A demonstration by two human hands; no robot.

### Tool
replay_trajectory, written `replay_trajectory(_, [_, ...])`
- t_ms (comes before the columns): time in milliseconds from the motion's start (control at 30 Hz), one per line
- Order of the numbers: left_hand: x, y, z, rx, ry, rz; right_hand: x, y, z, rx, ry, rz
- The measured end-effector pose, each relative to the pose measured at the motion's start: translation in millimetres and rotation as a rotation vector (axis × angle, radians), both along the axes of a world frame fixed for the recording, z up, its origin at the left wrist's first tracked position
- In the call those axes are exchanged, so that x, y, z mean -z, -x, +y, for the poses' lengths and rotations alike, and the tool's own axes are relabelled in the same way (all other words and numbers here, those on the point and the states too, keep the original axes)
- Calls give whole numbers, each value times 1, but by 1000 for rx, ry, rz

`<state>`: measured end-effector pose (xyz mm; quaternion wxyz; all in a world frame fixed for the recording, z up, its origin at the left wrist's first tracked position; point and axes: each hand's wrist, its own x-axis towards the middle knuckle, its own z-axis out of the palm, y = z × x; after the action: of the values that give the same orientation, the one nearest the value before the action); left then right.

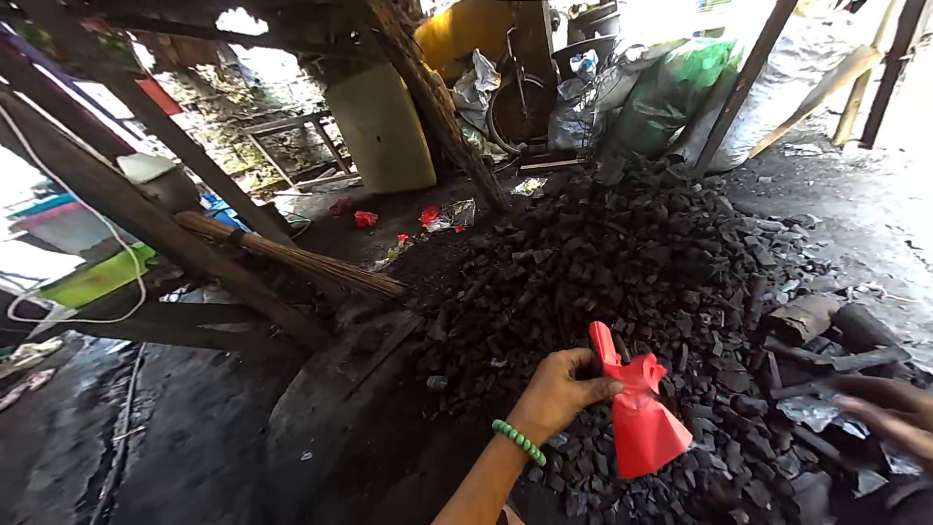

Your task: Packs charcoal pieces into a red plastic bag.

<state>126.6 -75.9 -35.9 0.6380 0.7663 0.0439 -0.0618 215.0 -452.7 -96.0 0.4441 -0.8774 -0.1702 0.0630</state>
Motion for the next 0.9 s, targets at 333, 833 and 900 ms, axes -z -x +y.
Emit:
replay_trajectory(333, [7,3,3,146,-595,123,25,29,202,-378,-435,379])
replay_trajectory(833, [9,1,-2,-146,164,218,27,35,212,-275,-1021,640])
replay_trajectory(900, [0,2,7,-241,250,221,34,25,203,-176,-1089,632])
